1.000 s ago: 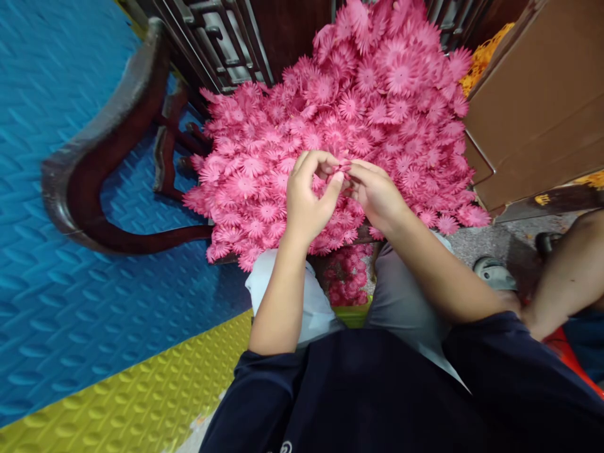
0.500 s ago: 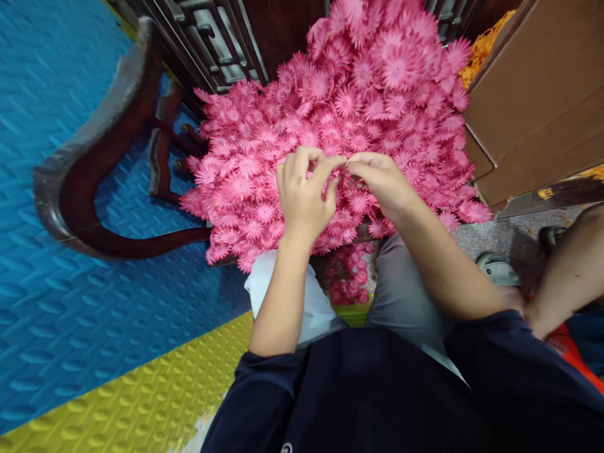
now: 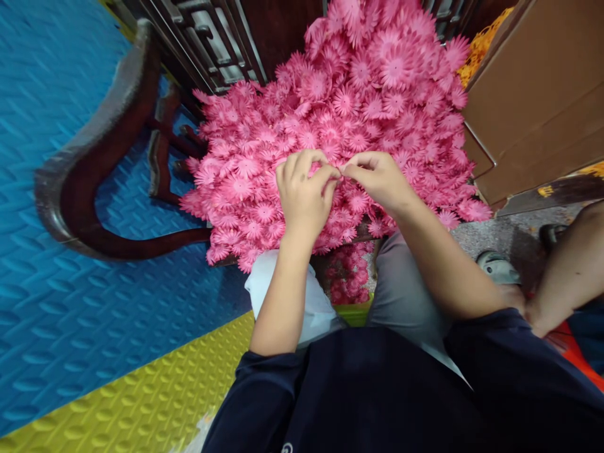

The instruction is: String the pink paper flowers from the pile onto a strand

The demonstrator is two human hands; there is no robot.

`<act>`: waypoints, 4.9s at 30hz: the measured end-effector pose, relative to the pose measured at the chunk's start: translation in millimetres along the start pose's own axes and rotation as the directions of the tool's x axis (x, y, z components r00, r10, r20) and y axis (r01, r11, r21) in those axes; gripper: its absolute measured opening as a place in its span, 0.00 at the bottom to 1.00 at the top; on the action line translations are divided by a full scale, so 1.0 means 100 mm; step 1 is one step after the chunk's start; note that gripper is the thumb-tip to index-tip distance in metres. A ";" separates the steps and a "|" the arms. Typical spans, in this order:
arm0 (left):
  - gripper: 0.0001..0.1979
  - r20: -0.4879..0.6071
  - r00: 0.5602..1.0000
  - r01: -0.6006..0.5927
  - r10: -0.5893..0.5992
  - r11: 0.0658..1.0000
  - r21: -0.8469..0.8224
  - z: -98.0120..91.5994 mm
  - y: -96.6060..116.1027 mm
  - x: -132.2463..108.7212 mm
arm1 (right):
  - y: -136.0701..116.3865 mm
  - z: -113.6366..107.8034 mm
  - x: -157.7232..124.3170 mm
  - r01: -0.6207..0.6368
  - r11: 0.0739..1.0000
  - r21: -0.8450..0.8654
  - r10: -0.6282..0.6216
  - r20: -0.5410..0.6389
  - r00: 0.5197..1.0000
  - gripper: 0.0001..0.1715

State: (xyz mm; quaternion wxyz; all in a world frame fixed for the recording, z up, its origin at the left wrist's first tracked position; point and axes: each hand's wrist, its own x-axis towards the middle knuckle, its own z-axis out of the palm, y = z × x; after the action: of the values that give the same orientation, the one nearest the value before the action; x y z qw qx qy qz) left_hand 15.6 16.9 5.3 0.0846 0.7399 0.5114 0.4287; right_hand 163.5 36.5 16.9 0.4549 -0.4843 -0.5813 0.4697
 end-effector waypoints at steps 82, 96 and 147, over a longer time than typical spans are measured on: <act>0.17 -0.007 0.979 0.156 -0.202 0.779 -0.607 0.42 -0.20 0.00 | -0.03 0.16 -0.10 0.338 0.909 -0.242 -0.394 -0.236 0.888 0.09; 0.04 -0.222 0.975 -0.097 0.023 0.939 -0.328 0.01 0.03 0.00 | 0.00 0.03 0.05 -0.310 0.885 0.347 0.303 0.077 0.950 0.13; 0.07 -0.170 0.980 0.056 -0.104 0.962 -0.267 0.09 -0.03 0.01 | -0.02 0.04 -0.02 0.023 0.989 0.148 0.002 -0.168 0.986 0.15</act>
State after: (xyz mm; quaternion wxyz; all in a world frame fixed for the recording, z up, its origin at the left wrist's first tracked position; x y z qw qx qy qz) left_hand 20.1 22.6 -1.6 0.1512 0.6586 0.4857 0.5545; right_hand 159.6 33.6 17.9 0.5399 -0.4836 -0.5066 0.4670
